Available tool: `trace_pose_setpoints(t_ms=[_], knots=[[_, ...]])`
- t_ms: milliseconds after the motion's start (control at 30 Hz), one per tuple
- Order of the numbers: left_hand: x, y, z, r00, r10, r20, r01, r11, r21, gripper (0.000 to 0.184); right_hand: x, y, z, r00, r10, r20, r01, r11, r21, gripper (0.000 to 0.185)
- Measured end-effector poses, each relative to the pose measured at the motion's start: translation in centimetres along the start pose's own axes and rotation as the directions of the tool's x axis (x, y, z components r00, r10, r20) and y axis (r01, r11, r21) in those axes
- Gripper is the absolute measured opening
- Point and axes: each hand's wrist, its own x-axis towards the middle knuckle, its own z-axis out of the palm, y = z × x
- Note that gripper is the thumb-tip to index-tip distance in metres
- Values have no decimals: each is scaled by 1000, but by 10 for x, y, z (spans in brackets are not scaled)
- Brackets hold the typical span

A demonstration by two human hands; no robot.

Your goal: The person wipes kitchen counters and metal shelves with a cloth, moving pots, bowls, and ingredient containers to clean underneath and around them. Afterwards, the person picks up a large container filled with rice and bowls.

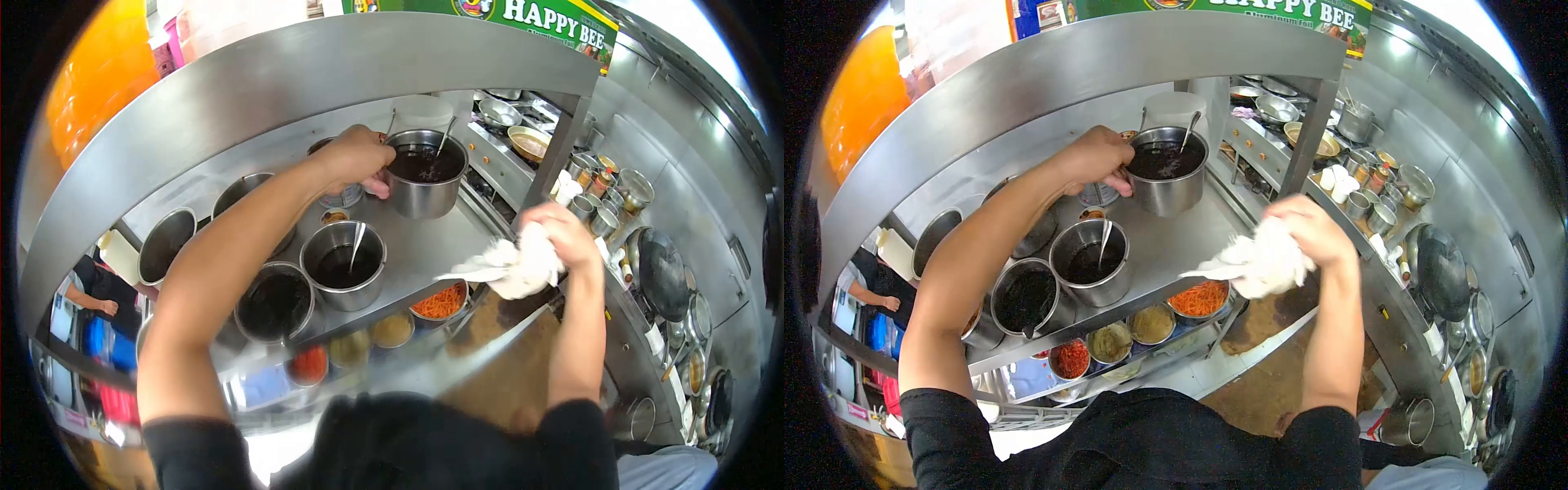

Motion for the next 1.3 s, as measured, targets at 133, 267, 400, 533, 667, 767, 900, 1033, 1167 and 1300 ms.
trace_pose_setpoints(t_ms=[133,267,400,533,667,767,900,1033,1167,1300], knots=[[18,-17,22,999,-41,24,40,998,37,23,-80,7,30,858,135,-496,-56,984,171,25],[35,-39,47,993,-97,61,94,994,57,21,-120,39,74,598,399,-695,111,817,566,32],[50,-53,65,983,-136,120,132,991,37,24,-143,55,91,624,519,-584,371,461,806,42],[58,-59,60,963,-169,211,167,986,25,32,-129,61,103,606,379,-700,501,501,705,48],[28,-34,27,986,-92,141,-35,708,706,41,-68,58,161,490,93,-867,332,900,284,49],[-13,-27,-11,988,-97,118,-84,299,951,44,-24,67,224,495,-225,-839,38,971,-238,61],[-56,-30,-37,876,-482,16,148,301,942,42,-23,40,288,652,-536,-536,218,810,-545,51],[-58,-52,-42,922,-346,174,74,598,798,41,-22,30,306,770,-638,-12,597,727,-340,32],[-41,-63,-37,951,-286,115,130,710,692,38,-52,34,264,865,-393,-312,364,919,-149,34],[-17,-74,-27,969,-245,3,209,833,513,36,-72,65,214,656,15,-754,289,919,270,29]])
